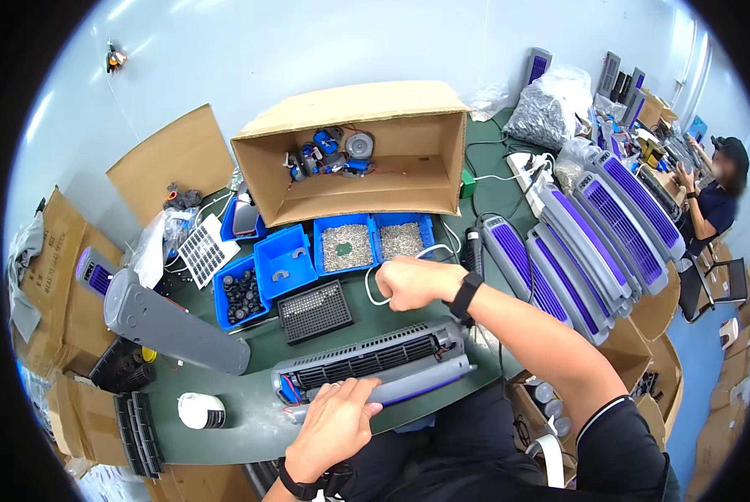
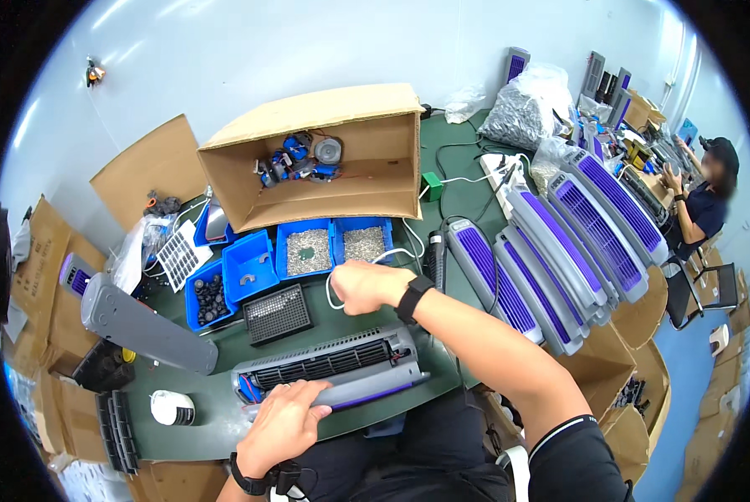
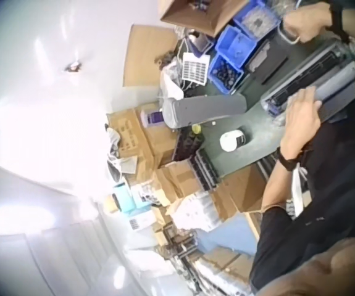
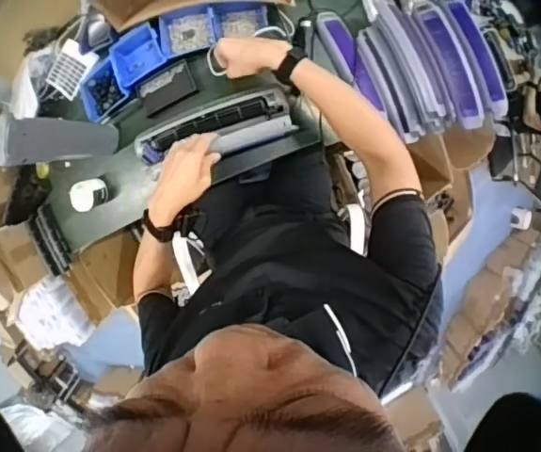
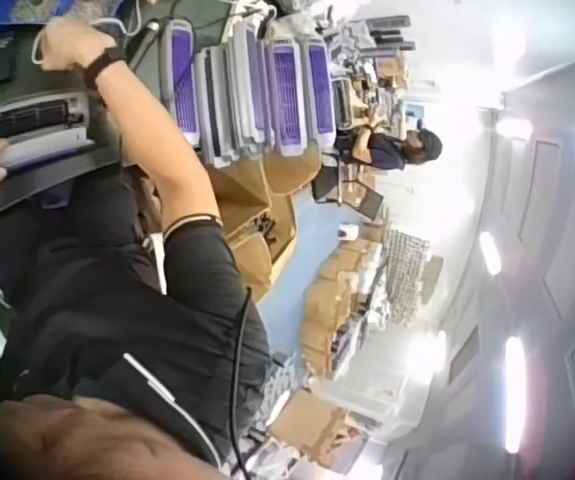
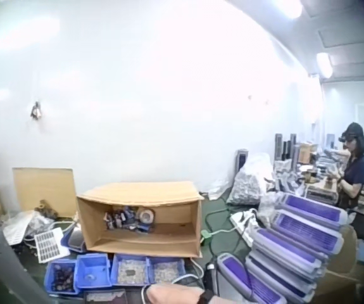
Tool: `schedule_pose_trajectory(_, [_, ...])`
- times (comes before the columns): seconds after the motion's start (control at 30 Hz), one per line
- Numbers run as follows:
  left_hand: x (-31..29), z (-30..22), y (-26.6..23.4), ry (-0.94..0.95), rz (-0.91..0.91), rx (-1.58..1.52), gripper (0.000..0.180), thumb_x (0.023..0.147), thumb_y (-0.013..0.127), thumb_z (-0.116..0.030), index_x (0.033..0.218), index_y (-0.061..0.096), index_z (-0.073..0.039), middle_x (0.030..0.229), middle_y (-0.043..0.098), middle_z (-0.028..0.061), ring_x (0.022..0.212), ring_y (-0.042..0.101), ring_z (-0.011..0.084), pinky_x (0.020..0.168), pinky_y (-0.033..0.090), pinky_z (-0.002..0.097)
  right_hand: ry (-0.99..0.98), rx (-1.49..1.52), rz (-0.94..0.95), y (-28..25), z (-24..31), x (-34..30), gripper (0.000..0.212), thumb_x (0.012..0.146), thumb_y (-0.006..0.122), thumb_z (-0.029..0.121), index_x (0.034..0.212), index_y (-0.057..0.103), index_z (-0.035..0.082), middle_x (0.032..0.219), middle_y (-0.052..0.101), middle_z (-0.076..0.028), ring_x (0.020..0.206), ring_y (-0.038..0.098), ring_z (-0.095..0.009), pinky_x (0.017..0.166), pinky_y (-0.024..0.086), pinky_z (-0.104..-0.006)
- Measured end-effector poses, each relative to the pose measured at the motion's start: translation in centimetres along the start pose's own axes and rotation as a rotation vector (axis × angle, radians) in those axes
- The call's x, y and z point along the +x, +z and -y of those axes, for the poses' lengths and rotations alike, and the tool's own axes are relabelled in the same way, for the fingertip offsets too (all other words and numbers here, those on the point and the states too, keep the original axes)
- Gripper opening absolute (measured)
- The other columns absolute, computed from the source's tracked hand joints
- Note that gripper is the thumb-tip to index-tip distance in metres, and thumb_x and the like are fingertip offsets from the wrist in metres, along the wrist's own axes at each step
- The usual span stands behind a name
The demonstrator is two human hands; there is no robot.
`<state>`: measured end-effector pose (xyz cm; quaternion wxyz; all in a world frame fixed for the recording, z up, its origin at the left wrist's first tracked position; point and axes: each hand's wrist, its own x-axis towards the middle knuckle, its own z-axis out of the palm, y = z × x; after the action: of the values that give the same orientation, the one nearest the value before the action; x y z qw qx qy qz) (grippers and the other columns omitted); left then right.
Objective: The person assembles portable air cooler units by connecting internal wires, securing the casing with a screwdriver, and testing the device. They handle multiple units, placing finished ones into a cardboard box.
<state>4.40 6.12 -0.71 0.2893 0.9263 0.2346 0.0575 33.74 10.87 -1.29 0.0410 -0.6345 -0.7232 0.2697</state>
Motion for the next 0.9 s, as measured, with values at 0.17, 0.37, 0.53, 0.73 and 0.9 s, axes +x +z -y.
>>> schedule_pose_trajectory(0.17, [0.9, -0.5, 0.8, 0.022, -0.154, 0.129, 0.044, 0.091, 0.067, -0.005, 0.135, 0.063, -0.005, 0.101, 0.066, 0.0146, 0.095, 0.060, 0.0330, 0.088, 0.042, 0.0437, -0.071, 0.039, -0.154, -1.3, -3.1, -4.9, 0.032, 0.073, 0.068, 0.001, 0.104, 0.076, -0.001, 0.102, 0.075, -0.024, 0.099, 0.073, -0.037, 0.084, 0.057, -0.0428])
schedule_pose_trajectory(0.37, [1.0, 0.2, 2.9, 0.030, -0.302, 0.207, 0.051, 0.090, 0.071, -0.011, 0.140, 0.062, -0.007, 0.107, 0.064, 0.0115, 0.101, 0.057, 0.0311, 0.092, 0.039, 0.0454, -0.036, 0.956, -0.544, 1.3, -2.2, -14.3, 0.006, 0.100, 0.064, -0.001, 0.105, 0.062, 0.002, 0.096, 0.072, -0.005, 0.093, 0.071, -0.014, 0.082, 0.056, -0.0314])
schedule_pose_trajectory(0.53, [0.9, 0.4, 3.9, 0.036, -0.387, 0.183, 0.059, 0.083, 0.081, -0.028, 0.136, 0.065, -0.009, 0.106, 0.062, 0.0087, 0.101, 0.057, 0.0291, 0.094, 0.039, 0.0450, -0.107, 0.925, -0.830, 9.0, 0.4, -16.0, 0.008, 0.098, 0.069, 0.001, 0.106, 0.066, 0.002, 0.104, 0.076, -0.012, 0.113, 0.070, -0.022, 0.098, 0.054, -0.0370])
schedule_pose_trajectory(0.73, [0.9, 0.5, 4.5, 0.028, -0.454, 0.176, 0.059, 0.079, 0.084, -0.030, 0.132, 0.068, -0.010, 0.104, 0.064, 0.0065, 0.102, 0.058, 0.0276, 0.095, 0.039, 0.0450, -0.063, 0.858, -1.108, 12.4, 0.6, -16.1, 0.014, 0.084, 0.077, -0.010, 0.094, 0.076, 0.000, 0.098, 0.075, -0.012, 0.091, 0.072, -0.021, 0.084, 0.058, -0.0331])
schedule_pose_trajectory(0.9, [0.9, 0.4, 4.7, 0.032, -0.484, 0.171, 0.059, 0.077, 0.085, -0.028, 0.131, 0.069, -0.012, 0.103, 0.065, 0.0056, 0.102, 0.059, 0.0274, 0.095, 0.040, 0.0448, -0.064, 0.747, -1.063, 12.2, 0.7, -15.9, 0.017, 0.083, 0.076, -0.012, 0.095, 0.076, 0.000, 0.095, 0.075, -0.011, 0.089, 0.072, -0.022, 0.080, 0.058, -0.0325])
